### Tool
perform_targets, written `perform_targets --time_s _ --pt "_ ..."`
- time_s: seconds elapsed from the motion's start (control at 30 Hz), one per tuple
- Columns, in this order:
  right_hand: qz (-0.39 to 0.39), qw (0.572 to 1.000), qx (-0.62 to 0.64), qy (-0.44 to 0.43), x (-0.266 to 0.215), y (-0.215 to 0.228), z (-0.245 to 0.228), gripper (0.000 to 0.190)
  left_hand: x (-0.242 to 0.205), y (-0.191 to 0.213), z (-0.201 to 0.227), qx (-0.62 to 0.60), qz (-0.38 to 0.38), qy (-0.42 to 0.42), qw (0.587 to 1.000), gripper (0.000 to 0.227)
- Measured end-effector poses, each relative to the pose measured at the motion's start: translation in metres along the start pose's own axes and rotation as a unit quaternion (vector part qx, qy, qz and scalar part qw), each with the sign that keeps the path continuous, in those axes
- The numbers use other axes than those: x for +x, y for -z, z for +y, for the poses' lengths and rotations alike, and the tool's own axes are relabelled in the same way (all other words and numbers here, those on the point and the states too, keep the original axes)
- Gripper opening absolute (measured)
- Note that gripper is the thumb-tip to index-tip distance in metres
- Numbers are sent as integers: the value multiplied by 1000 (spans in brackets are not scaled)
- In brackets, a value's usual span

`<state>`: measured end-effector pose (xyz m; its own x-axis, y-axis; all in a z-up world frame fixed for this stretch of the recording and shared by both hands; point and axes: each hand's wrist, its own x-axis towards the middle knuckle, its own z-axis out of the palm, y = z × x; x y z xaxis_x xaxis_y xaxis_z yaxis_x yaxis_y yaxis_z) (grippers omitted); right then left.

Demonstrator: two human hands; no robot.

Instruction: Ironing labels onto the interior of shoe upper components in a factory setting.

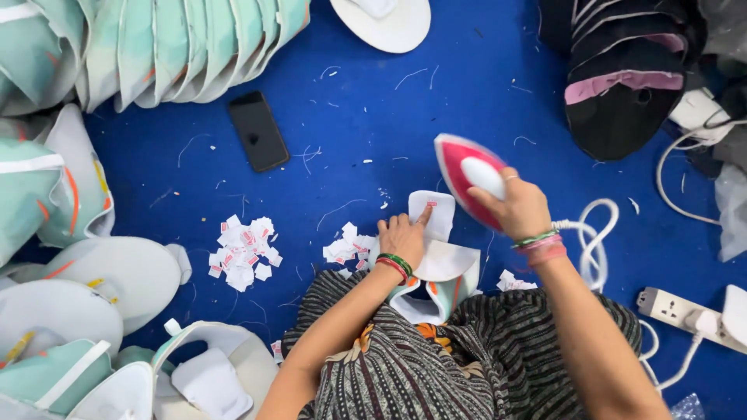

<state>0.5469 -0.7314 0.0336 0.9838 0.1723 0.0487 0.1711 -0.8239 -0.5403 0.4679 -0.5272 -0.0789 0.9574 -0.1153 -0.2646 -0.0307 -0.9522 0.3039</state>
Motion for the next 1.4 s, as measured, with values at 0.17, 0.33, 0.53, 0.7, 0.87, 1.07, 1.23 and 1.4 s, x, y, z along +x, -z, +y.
perform_targets --time_s 0.17,0.33,0.53,0.7,0.87,1.07,1.23,1.4 --pt "-179 958 -222 19 4 -39 -23 60 3 -4 0 11 7 2 1000 68" --pt "-195 949 -247 1 2 -60 -34 58 -19 10 16 85 75 -30 993 50" --pt "-145 958 -230 -92 4 -13 -25 74 -15 3 11 -44 87 -78 992 61" --pt "-165 958 -227 -58 -9 -32 -12 66 0 -16 14 0 81 -108 991 63" --pt "-154 966 -206 -30 11 -41 1 65 -51 84 54 91 -114 -130 981 84" --pt "-242 945 -219 10 -10 -24 3 60 -56 18 28 35 -66 -185 980 94" --pt "-148 960 -239 3 15 -33 1 58 -57 10 25 17 -41 -197 979 92" --pt "-115 965 -233 -20 27 -23 -11 62 -59 -5 21 13 -7 -204 979 91"
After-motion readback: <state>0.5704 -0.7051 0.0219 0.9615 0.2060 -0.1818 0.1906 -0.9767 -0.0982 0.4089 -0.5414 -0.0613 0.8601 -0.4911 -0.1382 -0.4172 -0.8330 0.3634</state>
